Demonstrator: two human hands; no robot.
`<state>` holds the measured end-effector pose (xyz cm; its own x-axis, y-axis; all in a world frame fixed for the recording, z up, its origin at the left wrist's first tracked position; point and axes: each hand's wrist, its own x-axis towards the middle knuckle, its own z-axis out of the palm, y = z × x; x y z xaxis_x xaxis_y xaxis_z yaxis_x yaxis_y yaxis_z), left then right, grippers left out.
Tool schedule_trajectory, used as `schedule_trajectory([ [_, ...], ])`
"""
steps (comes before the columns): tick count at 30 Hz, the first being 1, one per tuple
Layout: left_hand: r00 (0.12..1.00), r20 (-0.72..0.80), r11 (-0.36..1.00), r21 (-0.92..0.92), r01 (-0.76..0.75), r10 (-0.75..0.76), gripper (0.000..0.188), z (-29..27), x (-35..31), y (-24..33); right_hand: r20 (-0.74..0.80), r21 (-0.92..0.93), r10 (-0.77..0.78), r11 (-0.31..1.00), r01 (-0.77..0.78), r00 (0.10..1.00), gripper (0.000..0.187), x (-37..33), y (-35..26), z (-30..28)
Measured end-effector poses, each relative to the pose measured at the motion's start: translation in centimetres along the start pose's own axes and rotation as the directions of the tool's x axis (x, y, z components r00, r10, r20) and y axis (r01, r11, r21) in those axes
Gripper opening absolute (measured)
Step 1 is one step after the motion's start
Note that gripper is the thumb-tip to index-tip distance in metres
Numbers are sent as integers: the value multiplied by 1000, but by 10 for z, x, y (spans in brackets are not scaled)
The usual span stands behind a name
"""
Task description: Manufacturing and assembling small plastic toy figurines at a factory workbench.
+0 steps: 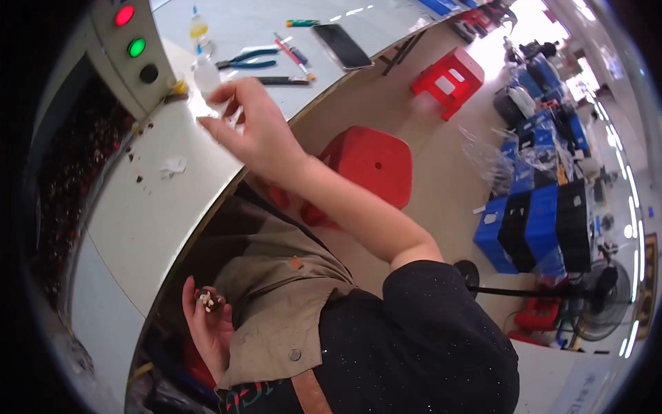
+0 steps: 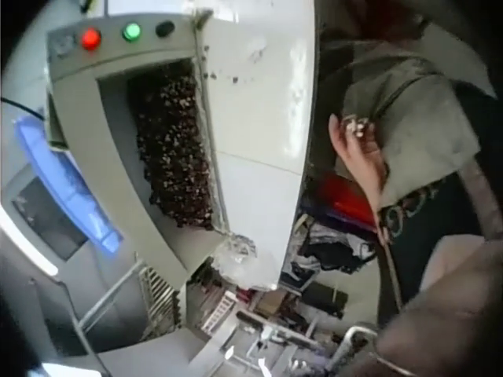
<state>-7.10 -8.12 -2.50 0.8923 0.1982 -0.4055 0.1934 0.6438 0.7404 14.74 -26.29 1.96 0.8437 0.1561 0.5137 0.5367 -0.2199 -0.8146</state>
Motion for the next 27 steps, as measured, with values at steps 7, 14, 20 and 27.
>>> schedule_trajectory([
  [7, 999, 13, 998, 34, 45, -45, 39, 9, 0, 4, 17, -367, 75, 928, -63, 997, 88, 71, 67, -9],
  [14, 997, 45, 997, 45, 56, -58, 39, 2, -2, 7, 56, -401, 71, 915, -43, 996, 88, 105, 89, 15],
  [20, 995, 32, 992, 93, 89, -92, 40, 2, 2, 9, 136, -362, 106, 931, -50, 985, 77, 117, 92, 32],
  [27, 994, 92, 985, 170, 41, -57, 52, 7, 0, 13, 138, -516, 169, 853, -75, 976, 54, 117, 89, 32],
])
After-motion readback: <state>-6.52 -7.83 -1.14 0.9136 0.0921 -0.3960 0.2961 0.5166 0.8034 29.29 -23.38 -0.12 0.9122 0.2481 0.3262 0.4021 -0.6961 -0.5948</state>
